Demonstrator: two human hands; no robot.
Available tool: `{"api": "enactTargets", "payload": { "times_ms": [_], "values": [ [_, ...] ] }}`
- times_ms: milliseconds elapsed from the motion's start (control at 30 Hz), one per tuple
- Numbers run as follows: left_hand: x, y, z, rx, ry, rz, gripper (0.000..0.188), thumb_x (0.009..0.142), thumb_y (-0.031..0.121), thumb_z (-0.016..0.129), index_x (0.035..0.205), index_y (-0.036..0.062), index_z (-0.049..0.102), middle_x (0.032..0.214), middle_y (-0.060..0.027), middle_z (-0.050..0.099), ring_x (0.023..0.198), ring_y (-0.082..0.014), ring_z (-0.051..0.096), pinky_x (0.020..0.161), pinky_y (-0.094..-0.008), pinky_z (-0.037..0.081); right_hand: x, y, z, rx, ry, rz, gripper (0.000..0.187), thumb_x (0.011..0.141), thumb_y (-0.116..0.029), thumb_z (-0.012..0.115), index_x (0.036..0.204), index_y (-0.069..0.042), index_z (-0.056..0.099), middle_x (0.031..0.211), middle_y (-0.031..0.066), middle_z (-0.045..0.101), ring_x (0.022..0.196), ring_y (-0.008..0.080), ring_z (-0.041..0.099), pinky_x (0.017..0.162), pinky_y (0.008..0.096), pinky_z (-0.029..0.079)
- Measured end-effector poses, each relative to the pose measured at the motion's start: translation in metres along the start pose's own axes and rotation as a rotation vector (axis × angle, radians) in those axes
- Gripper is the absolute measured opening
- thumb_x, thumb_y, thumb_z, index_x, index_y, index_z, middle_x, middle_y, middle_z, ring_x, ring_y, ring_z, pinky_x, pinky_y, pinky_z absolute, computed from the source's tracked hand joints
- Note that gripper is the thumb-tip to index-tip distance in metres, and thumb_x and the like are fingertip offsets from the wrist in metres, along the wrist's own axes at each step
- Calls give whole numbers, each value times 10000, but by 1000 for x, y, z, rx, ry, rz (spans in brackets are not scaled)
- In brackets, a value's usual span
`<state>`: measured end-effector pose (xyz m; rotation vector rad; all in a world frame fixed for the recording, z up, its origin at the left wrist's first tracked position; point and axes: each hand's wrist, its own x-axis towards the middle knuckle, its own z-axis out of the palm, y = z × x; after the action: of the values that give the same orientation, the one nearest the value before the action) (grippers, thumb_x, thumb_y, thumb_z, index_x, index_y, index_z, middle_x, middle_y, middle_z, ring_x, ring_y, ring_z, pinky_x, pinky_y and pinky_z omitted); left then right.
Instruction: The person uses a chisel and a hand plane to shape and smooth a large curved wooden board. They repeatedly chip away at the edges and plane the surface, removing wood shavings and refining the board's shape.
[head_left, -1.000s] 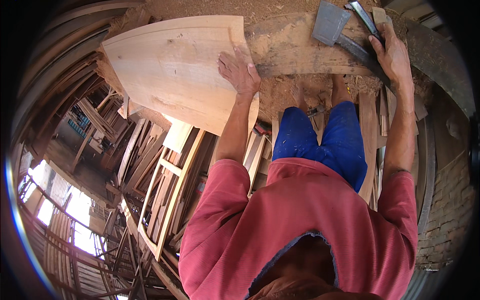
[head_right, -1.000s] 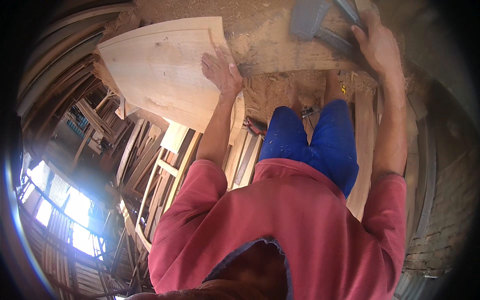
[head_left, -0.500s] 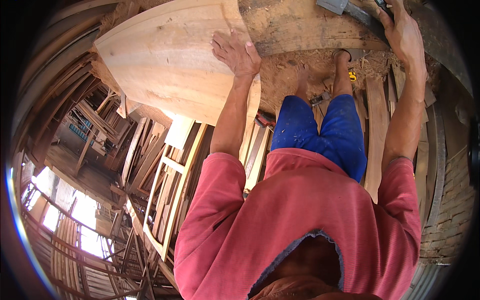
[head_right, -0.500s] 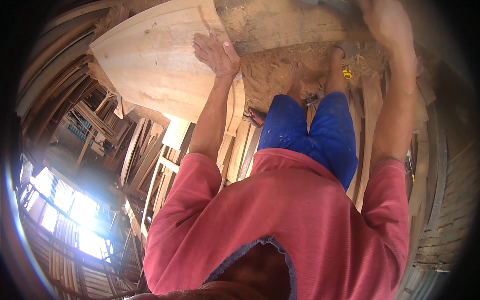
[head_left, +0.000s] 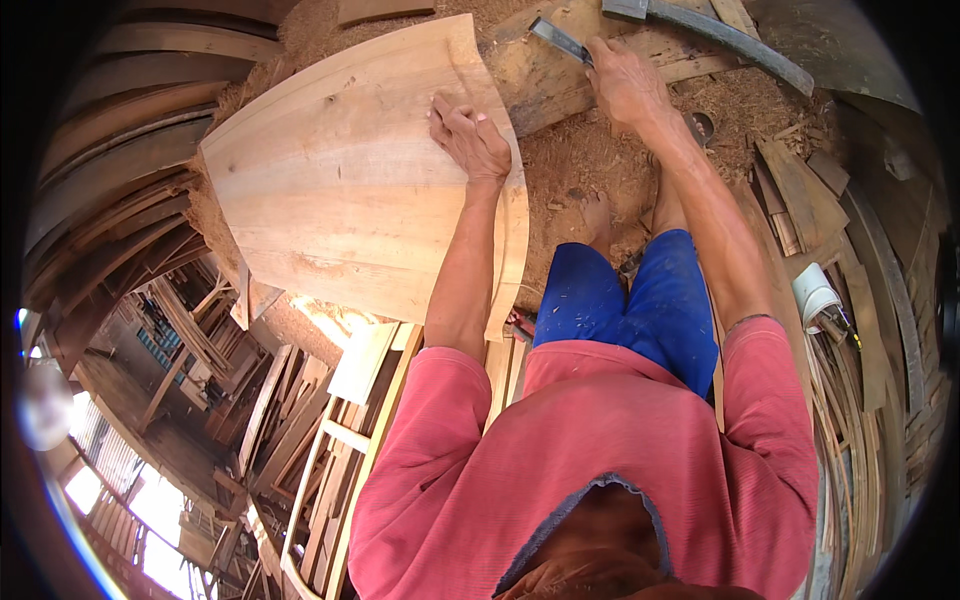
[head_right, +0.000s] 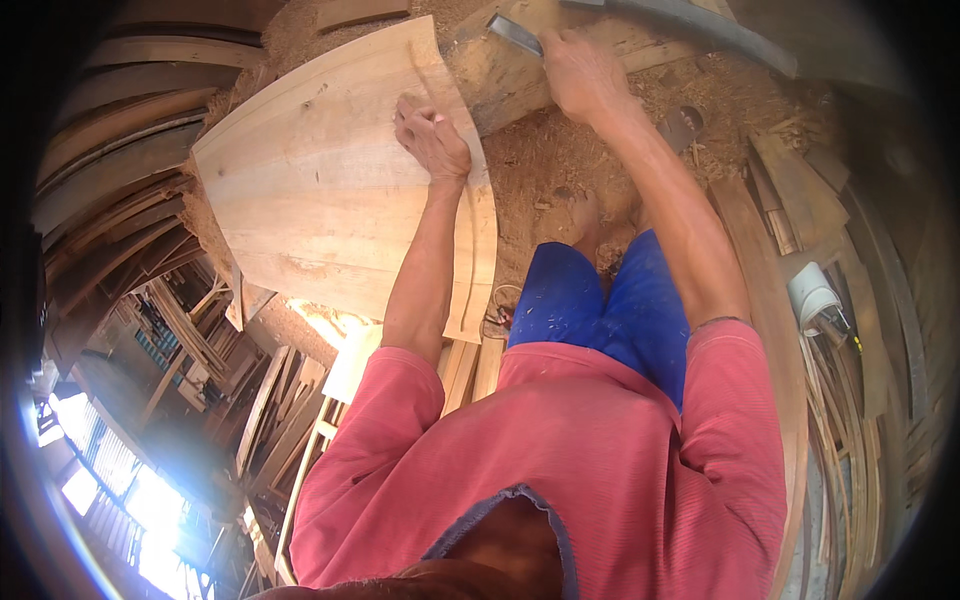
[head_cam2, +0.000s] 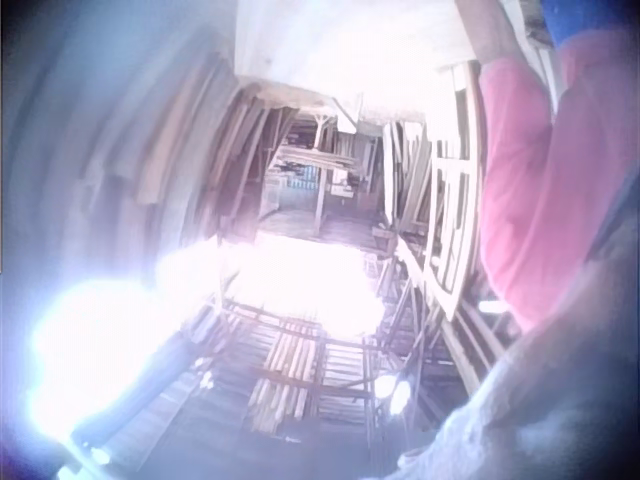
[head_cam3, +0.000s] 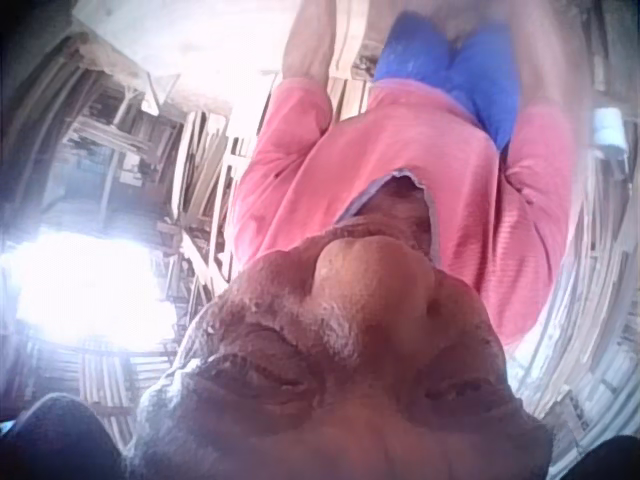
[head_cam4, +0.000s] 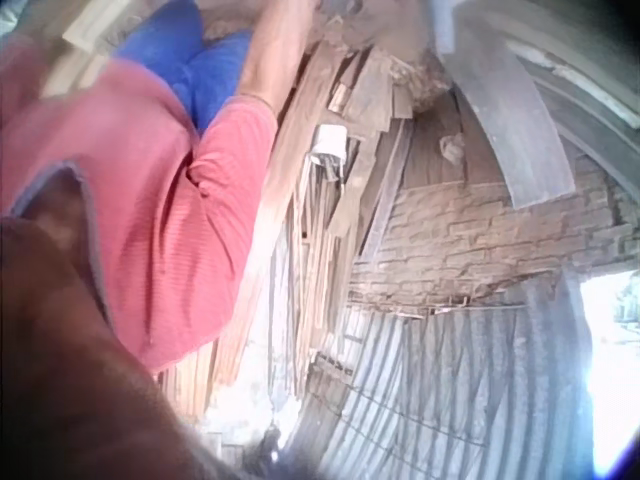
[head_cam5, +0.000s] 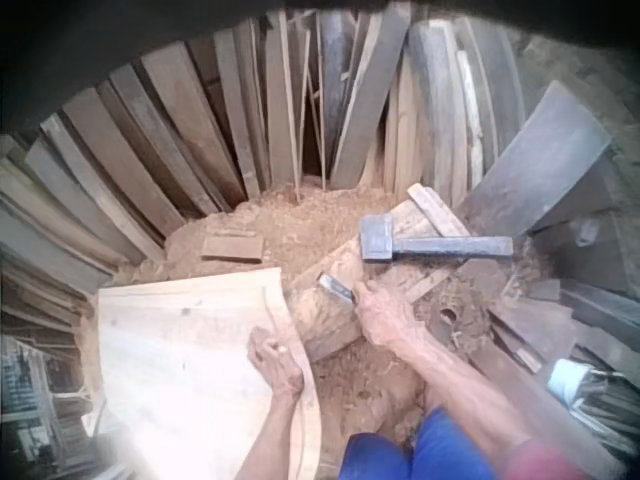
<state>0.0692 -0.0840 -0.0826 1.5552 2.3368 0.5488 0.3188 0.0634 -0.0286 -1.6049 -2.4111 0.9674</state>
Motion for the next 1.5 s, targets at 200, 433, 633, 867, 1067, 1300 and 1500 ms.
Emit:
{"api": "enactTargets", "payload": {
  "times_ms": [200, 433, 633, 867, 1067, 1300, 1500],
  "values": [
    [-5, -34, -19, 120, -99, 258, 901, 983, 349, 615, 1660, -46, 171, 1682, -302, 308, 1580, -500, 191, 1293, -616, 113, -12, -3, 13, -246, 230, 17, 375, 975, -193, 669, 1324, -57, 647, 1314, 190, 668, 1196, 394, 642, 1009, 515, 536],
    [-11, -27, -21, 304, -123, 195, 912, 992, 475, 581, 1690, 26, 203, 1744, -300, 164, 1626, -485, 92, 1310, -612, 50, -161, -19, 11, 136, 547, 118, 344, 976, -157, 687, 1287, -16, 650, 1285, 224, 653, 1223, 433, 604, 1055, 526, 476],
    [-9, -31, -20, 315, -129, 224, 896, 968, 430, 582, 1672, -2, 237, 1742, -323, 151, 1627, -496, 84, 1309, -617, 27, -308, 23, 131, 225, 103, 422, 320, 971, -167, 674, 1252, -13, 676, 1258, 245, 660, 1193, 446, 610, 1040, 538, 478],
    [-7, -28, -31, 297, -174, 225, 893, 951, 368, 586, 1672, -19, 227, 1737, -340, 148, 1616, -515, 100, 1309, -605, 49, -402, 24, 210, 143, -524, 949, 608, 1003, -322, 678, 1544, -89, 529, 1531, 284, 517, 1389, 476, 528, 1182, 537, 421],
    [-8, -30, -33, 381, -145, 334, 825, 987, 332, 503, 1634, -111, 248, 1694, -386, 210, 1586, -523, 185, 1301, -590, 127, -434, 54, 263, 278, -792, 1088, 723, 1047, -398, 627, 1656, -96, 382, 1595, 309, 465, 1374, 527, 549, 1137, 554, 496],
    [-5, -25, -30, 361, -233, 294, 845, 1010, 346, 434, 1627, -166, 168, 1686, -423, 170, 1576, -557, 146, 1305, -583, 101, -444, 80, 281, 286, -736, 1073, 553, 1055, -423, 577, 1414, -4, 620, 1456, 286, 578, 1283, 537, 590, 1040, 578, 547],
    [-4, -10, -29, 388, -254, 171, 921, 1013, 472, 383, 1655, -119, 88, 1663, -433, 177, 1524, -556, 185, 1263, -623, 140, -454, 97, 283, 381, -718, 1138, 552, 1077, -415, 562, 1471, -29, 588, 1503, 231, 571, 1335, 493, 568, 1071, 572, 542]
  ]
}}
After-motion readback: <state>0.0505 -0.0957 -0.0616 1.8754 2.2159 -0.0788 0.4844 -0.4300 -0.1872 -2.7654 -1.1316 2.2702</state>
